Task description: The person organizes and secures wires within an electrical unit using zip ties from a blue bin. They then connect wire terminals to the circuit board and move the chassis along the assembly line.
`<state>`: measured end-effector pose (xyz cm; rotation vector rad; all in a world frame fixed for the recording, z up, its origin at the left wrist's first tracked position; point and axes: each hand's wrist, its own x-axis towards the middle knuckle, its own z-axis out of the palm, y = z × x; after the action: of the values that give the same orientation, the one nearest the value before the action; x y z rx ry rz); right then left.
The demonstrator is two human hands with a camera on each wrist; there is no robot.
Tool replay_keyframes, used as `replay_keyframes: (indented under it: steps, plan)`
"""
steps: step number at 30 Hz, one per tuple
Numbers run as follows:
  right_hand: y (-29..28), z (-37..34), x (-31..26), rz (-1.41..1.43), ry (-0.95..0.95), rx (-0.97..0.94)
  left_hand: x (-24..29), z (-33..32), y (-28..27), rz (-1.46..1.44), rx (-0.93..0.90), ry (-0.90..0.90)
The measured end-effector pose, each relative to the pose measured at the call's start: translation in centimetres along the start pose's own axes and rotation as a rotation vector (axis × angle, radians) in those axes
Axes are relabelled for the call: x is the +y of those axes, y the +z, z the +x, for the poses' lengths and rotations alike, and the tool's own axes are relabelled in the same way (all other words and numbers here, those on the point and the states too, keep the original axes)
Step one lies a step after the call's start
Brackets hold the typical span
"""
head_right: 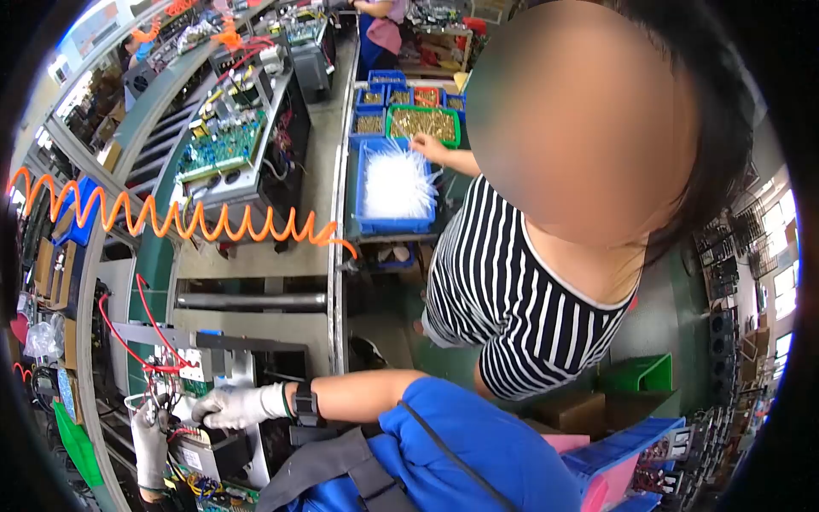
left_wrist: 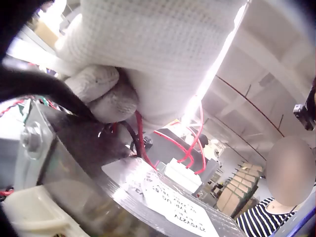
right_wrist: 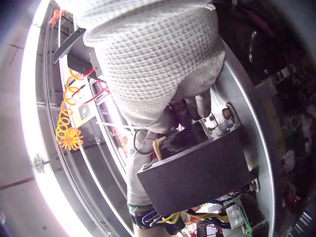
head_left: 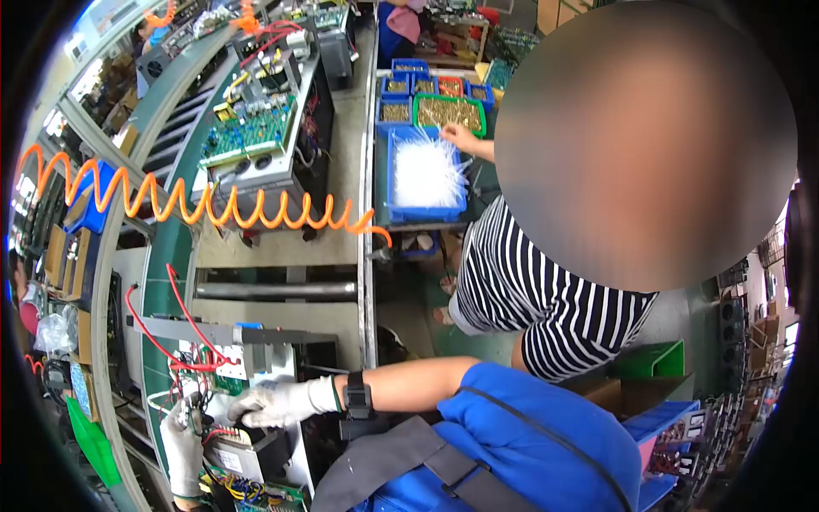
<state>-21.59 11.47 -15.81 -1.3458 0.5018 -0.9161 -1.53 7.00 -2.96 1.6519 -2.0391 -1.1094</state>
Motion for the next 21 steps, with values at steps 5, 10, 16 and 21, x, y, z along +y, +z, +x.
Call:
replay_keyframes:
  steps: [5,10,16,21]
  plan:
    - [0.0,-1.5,-0.6,-0.009,-0.065,0.027,-0.2,-0.1,0.0,0.066,0.031,0.012]
    - [-4.0,-9.5,-4.9,-0.165,-0.157,0.042,-2.1,0.1,-0.3,-0.065,0.005,-0.016]
    - [-7.3,-13.0,-5.3,-0.224,-0.069,0.183,0.7,-1.0,-0.9,-0.082,-0.114,-0.044]
    - [-6.3,-14.5,-1.6,-0.135,0.006,0.124,3.6,-1.8,0.3,-0.057,-0.1,-0.009]
